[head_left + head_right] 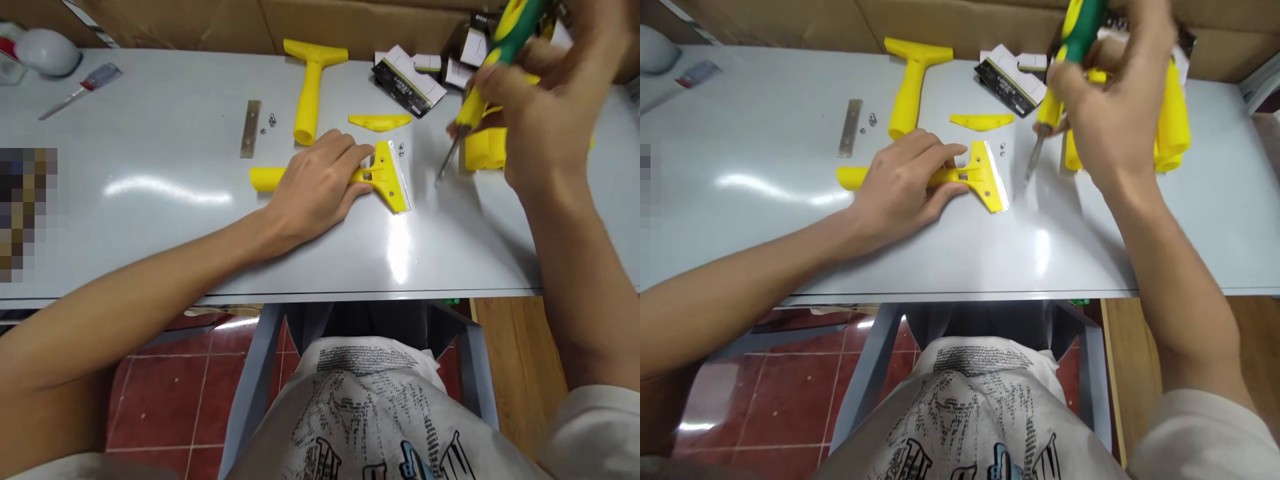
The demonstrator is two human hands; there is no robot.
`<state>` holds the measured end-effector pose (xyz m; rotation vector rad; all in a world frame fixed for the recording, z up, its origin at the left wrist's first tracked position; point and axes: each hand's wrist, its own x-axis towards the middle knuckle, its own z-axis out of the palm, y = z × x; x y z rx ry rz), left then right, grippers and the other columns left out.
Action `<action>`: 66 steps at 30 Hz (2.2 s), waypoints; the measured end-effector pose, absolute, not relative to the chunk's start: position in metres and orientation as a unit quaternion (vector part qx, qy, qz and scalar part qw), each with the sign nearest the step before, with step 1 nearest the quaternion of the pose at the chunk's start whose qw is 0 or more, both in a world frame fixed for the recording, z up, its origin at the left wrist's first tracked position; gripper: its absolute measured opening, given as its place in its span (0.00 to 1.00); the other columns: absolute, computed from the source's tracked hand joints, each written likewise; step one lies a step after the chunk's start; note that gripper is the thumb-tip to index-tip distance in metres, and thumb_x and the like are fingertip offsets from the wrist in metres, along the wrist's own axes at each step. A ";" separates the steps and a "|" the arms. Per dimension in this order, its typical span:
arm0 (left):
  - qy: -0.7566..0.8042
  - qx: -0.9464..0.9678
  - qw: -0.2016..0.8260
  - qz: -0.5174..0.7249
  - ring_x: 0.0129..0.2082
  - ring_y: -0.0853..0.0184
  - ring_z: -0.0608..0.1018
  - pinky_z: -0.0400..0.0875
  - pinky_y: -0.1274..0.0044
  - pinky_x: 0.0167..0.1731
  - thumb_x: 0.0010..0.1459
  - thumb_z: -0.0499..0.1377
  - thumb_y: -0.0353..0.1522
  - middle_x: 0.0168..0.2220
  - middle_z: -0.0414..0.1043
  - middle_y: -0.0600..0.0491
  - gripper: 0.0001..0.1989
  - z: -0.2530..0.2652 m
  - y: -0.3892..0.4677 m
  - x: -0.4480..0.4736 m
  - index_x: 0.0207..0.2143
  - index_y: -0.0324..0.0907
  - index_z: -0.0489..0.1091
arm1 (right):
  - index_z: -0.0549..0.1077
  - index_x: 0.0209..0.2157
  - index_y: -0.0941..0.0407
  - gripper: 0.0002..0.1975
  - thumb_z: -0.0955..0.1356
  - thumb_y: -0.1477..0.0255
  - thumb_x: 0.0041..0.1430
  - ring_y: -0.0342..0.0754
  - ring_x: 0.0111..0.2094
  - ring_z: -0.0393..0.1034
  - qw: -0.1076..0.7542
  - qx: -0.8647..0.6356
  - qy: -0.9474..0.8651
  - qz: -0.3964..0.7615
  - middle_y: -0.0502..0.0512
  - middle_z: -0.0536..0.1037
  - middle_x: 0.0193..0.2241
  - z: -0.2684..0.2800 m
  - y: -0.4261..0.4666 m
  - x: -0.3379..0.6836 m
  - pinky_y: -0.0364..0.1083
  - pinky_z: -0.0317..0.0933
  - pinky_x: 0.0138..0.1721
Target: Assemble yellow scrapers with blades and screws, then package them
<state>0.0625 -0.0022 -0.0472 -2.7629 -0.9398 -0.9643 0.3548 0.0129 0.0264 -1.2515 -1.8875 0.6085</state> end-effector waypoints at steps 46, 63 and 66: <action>-0.222 -0.835 0.140 -0.484 0.45 0.58 0.78 0.77 0.59 0.41 0.87 0.62 0.54 0.48 0.83 0.51 0.20 -0.046 0.042 0.057 0.63 0.53 0.81 | 0.88 0.46 0.45 0.22 0.68 0.45 0.83 0.59 0.47 0.83 0.340 -0.502 -0.788 0.105 0.58 0.91 0.48 0.014 0.008 0.370 0.65 0.80 0.56; -0.176 -0.865 0.113 -0.455 0.41 0.57 0.80 0.81 0.60 0.38 0.83 0.68 0.54 0.44 0.84 0.50 0.19 -0.040 0.026 0.062 0.63 0.55 0.82 | 0.87 0.50 0.53 0.25 0.58 0.77 0.83 0.67 0.65 0.75 0.126 -0.476 -0.869 -0.035 0.67 0.88 0.52 -0.005 0.019 0.357 0.64 0.75 0.61; -0.184 -0.876 0.090 -0.437 0.41 0.56 0.80 0.81 0.60 0.38 0.80 0.69 0.60 0.44 0.85 0.50 0.23 -0.044 0.030 0.058 0.61 0.56 0.83 | 0.88 0.49 0.51 0.23 0.60 0.73 0.85 0.65 0.65 0.74 0.139 -0.476 -0.868 -0.022 0.65 0.88 0.52 -0.001 0.018 0.360 0.63 0.75 0.61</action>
